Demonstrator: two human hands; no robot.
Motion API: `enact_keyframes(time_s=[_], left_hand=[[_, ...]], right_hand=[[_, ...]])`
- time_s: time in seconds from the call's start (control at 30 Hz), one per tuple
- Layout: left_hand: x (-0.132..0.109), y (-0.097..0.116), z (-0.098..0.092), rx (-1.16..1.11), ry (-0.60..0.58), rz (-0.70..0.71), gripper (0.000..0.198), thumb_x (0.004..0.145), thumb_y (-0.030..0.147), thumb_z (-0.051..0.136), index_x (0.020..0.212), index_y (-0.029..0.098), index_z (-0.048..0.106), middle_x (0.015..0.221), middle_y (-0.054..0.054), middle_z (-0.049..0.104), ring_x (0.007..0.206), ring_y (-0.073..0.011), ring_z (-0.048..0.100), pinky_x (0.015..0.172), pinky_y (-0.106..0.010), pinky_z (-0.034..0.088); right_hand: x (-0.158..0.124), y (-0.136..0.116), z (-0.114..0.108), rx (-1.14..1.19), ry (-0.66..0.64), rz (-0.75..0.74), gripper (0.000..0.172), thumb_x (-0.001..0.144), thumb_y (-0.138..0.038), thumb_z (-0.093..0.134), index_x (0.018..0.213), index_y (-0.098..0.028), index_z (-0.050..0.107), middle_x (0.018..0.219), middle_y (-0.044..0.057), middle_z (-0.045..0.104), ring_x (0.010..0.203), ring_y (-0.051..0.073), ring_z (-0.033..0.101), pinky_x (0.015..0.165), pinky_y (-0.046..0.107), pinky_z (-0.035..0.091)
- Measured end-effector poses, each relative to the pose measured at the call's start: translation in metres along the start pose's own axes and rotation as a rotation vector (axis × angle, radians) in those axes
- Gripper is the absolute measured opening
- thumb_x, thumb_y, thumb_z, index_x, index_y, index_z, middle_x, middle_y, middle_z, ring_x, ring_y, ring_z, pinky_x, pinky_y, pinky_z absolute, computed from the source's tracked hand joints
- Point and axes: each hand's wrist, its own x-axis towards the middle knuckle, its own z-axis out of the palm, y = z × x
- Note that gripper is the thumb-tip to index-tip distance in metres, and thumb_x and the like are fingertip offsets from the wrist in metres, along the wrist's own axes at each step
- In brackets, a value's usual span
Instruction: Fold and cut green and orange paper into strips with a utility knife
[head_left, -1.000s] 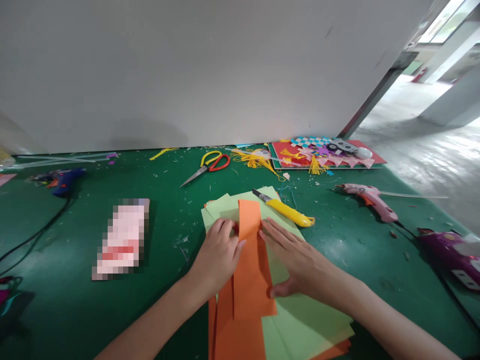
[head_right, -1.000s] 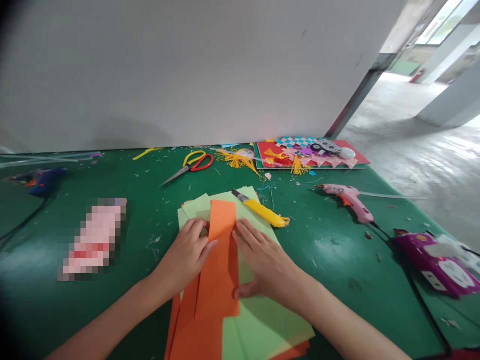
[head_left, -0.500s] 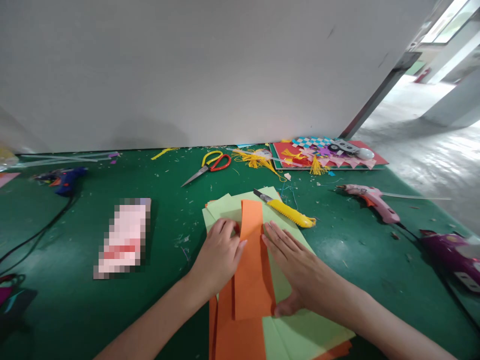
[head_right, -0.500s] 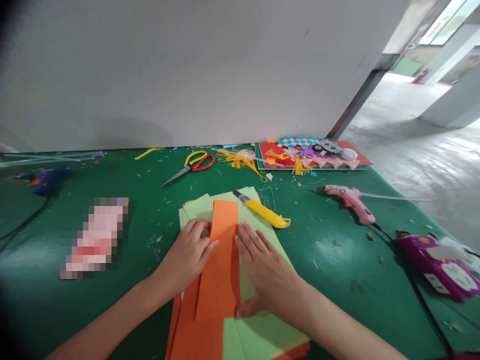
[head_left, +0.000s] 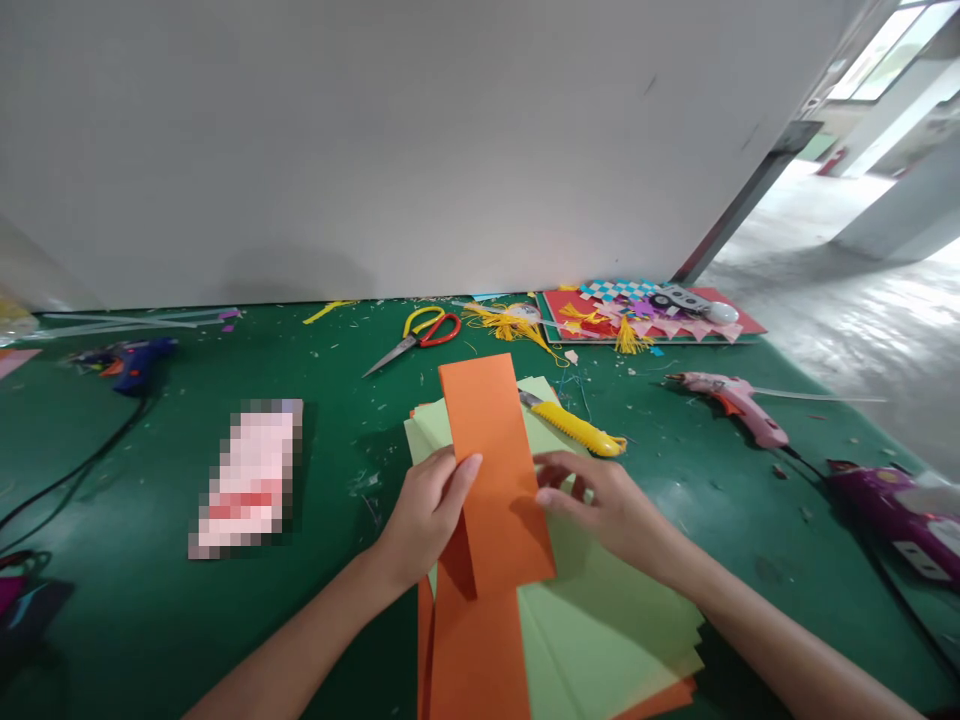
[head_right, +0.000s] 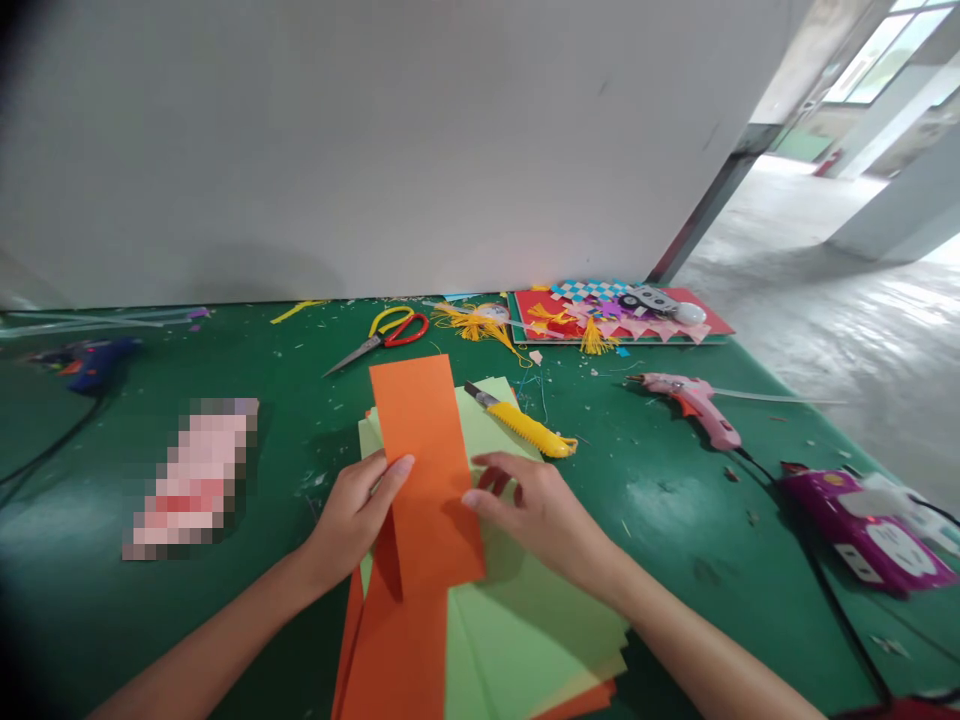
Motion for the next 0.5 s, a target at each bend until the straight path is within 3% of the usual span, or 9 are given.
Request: enact_keyframes(time_s=[0.1,0.17,0.27,0.33,0.43,0.5], left_hand=[[-0.0031,-0.0002,0.0003,-0.073,0.033,-0.036,0.039,0.097,0.04,0.037,0.063,0.021,0.032,0.059,0.005,0.032,0.052,-0.0103,0.032,0.052,-0.024,0.029],[-0.0034,-0.0006,-0.0001,-0.127,0.018,-0.048,0.037,0.096,0.044,0.037,0.067,0.02,0.04,0.061,0.004,0.039,0.055,-0.0108,0.036,0.054,-0.024,0.033],[-0.001,-0.0008,0.0005,-0.358,-0.076,-0.017,0.046,0.094,0.056,0.028,0.097,0.018,0.054,0.089,-0.005,0.06,0.077,-0.0165,0.054,0.073,-0.03,0.045],[0.0013,-0.0014,0.0024,-0.542,-0.104,-0.016,0.058,0.092,0.063,0.021,0.112,0.018,0.052,0.111,-0.011,0.06,0.097,-0.0218,0.057,0.085,-0.035,0.047],[0.0031,-0.0034,0.0061,-0.701,-0.062,-0.125,0.06,0.091,0.064,0.023,0.122,0.02,0.049,0.126,-0.013,0.054,0.114,-0.0251,0.052,0.086,-0.037,0.049],[0.0026,-0.0046,0.007,-0.732,-0.046,-0.211,0.058,0.092,0.061,0.024,0.128,0.021,0.047,0.128,-0.013,0.054,0.114,-0.0248,0.054,0.085,-0.037,0.05]], right_hand=[[-0.0003,-0.0026,0.0069,0.11,-0.143,0.008,0.029,0.087,-0.037,0.055,0.068,-0.017,0.064,0.058,-0.003,0.053,0.053,0.01,0.045,0.047,0.023,0.034],[-0.0009,-0.0026,0.0097,0.157,-0.074,-0.036,0.033,0.087,-0.035,0.056,0.06,-0.017,0.06,0.058,-0.002,0.049,0.053,0.011,0.043,0.047,0.023,0.032],[-0.0026,-0.0012,0.0073,0.115,0.184,-0.196,0.029,0.086,-0.032,0.058,0.062,-0.018,0.065,0.067,0.002,0.052,0.06,0.014,0.048,0.051,0.026,0.037],[-0.0044,0.0002,0.0031,0.053,0.283,-0.291,0.026,0.087,-0.03,0.057,0.065,-0.02,0.068,0.064,0.003,0.053,0.058,0.016,0.05,0.052,0.029,0.04],[-0.0065,0.0013,-0.0001,0.022,0.286,-0.411,0.025,0.09,-0.024,0.051,0.074,-0.022,0.071,0.067,0.006,0.061,0.063,0.019,0.057,0.058,0.032,0.047],[-0.0063,0.0011,0.0015,0.006,0.269,-0.488,0.026,0.09,-0.02,0.047,0.081,-0.023,0.072,0.076,0.007,0.066,0.072,0.021,0.062,0.065,0.034,0.051]])
